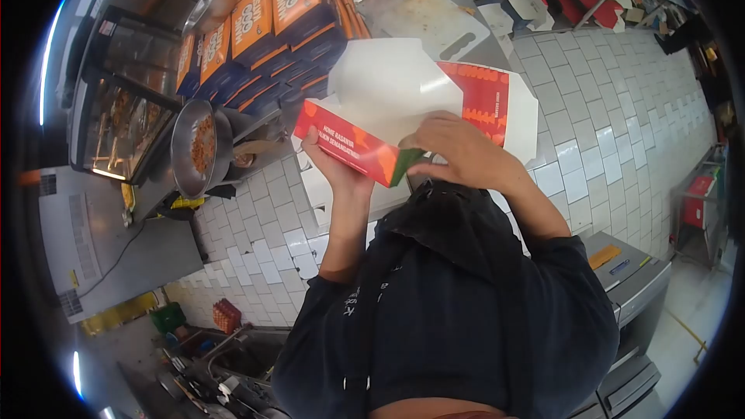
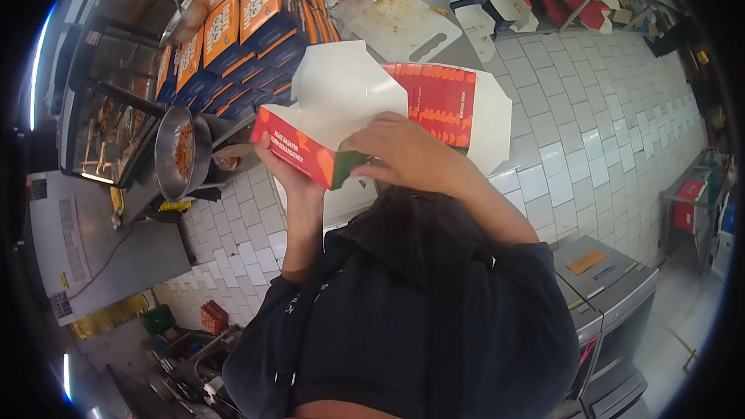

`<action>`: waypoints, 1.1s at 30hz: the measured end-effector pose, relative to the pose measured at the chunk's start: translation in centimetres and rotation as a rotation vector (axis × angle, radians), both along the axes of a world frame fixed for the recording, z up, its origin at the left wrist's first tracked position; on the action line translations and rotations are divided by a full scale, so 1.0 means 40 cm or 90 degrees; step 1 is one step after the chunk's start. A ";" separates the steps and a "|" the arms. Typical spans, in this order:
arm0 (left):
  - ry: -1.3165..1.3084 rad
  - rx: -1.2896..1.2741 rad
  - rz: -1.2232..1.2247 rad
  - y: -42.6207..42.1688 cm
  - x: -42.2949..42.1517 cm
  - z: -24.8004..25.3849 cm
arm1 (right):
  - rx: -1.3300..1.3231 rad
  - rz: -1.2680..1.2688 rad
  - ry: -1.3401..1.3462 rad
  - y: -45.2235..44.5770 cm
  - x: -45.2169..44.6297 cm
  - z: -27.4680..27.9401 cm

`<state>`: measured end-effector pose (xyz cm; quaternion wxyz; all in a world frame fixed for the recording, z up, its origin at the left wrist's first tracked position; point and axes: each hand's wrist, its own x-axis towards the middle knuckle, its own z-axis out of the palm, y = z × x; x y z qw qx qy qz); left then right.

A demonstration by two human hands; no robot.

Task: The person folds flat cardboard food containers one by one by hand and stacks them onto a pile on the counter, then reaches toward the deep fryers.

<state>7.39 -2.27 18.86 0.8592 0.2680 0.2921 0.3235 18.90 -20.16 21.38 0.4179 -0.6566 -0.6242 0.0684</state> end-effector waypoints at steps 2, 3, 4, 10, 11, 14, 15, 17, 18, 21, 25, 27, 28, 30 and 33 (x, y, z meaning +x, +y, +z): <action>0.007 -0.039 -0.028 0.006 0.011 -0.022 | -0.049 -0.051 -0.028 -0.009 0.016 0.020; 0.014 -0.077 -0.045 0.010 0.014 -0.033 | -0.050 -0.060 -0.027 -0.009 0.013 0.022; 0.016 -0.079 -0.052 0.011 0.014 -0.040 | -0.087 -0.062 -0.037 -0.009 0.008 0.023; 0.051 -0.042 -0.068 0.037 0.008 -0.111 | -0.158 -0.040 0.081 -0.003 -0.040 -0.001; 0.034 -0.097 -0.075 0.038 0.003 -0.116 | -0.142 -0.027 0.125 -0.008 -0.040 -0.008; -0.015 -0.178 -0.105 0.028 -0.001 -0.099 | 0.062 -0.131 0.022 -0.030 -0.006 0.006; -0.049 -0.202 -0.126 0.024 0.000 -0.091 | 0.129 -0.166 -0.016 -0.045 0.007 0.007; -0.045 -0.234 -0.151 0.037 -0.007 -0.085 | 0.204 -0.273 -0.107 -0.103 0.041 -0.012; -0.034 -0.266 -0.180 0.040 -0.009 -0.084 | 0.173 -0.222 -0.091 -0.107 0.054 -0.026; -0.082 -0.271 -0.239 0.026 0.004 -0.107 | 0.050 -0.107 -0.026 -0.113 0.034 -0.055; -0.038 -0.294 -0.275 -0.022 0.012 -0.107 | 0.089 -0.099 0.041 -0.067 0.024 -0.096; -0.019 -0.290 -0.275 -0.028 0.008 -0.135 | 0.096 -0.087 0.086 -0.051 0.010 -0.105; -0.012 -0.288 -0.273 -0.034 0.005 -0.128 | 0.111 -0.159 0.138 -0.044 -0.004 -0.115; 0.019 -0.258 -0.297 -0.038 -0.007 -0.100 | 0.132 -0.244 0.193 -0.026 -0.024 -0.136; -0.010 -0.291 -0.265 -0.020 -0.003 -0.112 | 0.120 -0.379 0.273 -0.003 -0.057 -0.120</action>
